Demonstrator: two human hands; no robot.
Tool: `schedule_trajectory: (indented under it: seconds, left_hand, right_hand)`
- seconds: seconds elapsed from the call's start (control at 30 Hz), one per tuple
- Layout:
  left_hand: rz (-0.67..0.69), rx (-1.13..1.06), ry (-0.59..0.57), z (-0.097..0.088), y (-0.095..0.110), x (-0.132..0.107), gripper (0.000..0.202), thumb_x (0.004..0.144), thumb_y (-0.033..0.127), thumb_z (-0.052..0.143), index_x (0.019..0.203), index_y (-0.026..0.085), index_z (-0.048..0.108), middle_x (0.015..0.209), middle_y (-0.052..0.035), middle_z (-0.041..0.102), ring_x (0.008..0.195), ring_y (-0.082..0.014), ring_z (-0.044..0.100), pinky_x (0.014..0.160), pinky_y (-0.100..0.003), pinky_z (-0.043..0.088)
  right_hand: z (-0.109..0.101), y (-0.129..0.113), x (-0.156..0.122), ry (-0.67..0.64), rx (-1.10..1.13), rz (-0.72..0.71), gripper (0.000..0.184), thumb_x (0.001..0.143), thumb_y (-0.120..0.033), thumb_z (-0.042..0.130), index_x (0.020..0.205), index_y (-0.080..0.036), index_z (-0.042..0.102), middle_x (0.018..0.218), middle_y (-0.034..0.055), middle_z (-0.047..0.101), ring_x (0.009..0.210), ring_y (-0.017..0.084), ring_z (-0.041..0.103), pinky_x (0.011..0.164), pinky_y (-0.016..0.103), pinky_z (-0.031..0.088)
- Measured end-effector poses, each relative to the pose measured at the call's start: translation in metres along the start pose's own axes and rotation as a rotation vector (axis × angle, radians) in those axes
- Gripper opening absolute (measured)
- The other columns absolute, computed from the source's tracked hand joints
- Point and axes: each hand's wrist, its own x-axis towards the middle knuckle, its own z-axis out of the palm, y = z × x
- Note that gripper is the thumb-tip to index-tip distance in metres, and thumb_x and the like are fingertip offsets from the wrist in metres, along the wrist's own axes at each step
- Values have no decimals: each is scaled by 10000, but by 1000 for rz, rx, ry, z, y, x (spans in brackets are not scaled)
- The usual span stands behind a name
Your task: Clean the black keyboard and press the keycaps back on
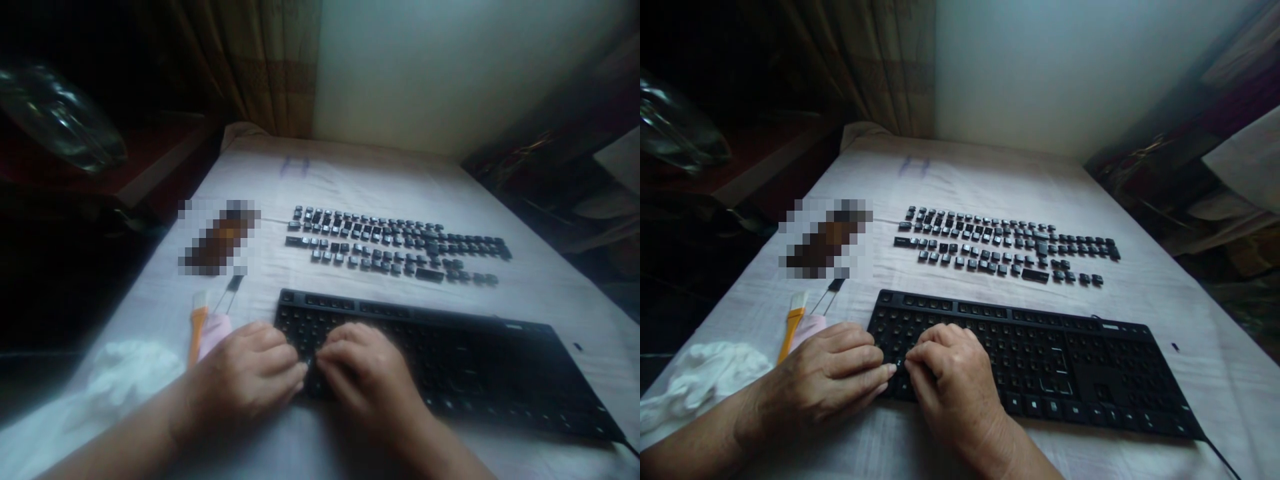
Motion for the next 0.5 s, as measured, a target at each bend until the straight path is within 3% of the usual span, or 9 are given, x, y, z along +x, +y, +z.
schedule_trajectory:
  seconds: [0.23, 0.5]
  left_hand:
    - [22, 5, 17, 2, -3, -2, 113, 925, 135, 574, 970, 190, 661, 761, -21, 658, 728, -159, 618, 698, -300, 510]
    - [7, -7, 26, 0, -2, -2, 130, 921, 128, 576, 998, 187, 663, 783, -19, 670, 728, -159, 620, 708, -313, 525]
  right_hand:
    - [-22, 10, 7, 118, 336, 116, 119, 865, -140, 654, 808, -202, 739, 812, 35, 718, 756, 148, 694, 693, 225, 557]
    - [-26, 17, 7, 213, 397, 176, 107, 844, -164, 690, 774, -214, 752, 814, 28, 728, 774, 153, 700, 735, 232, 550]
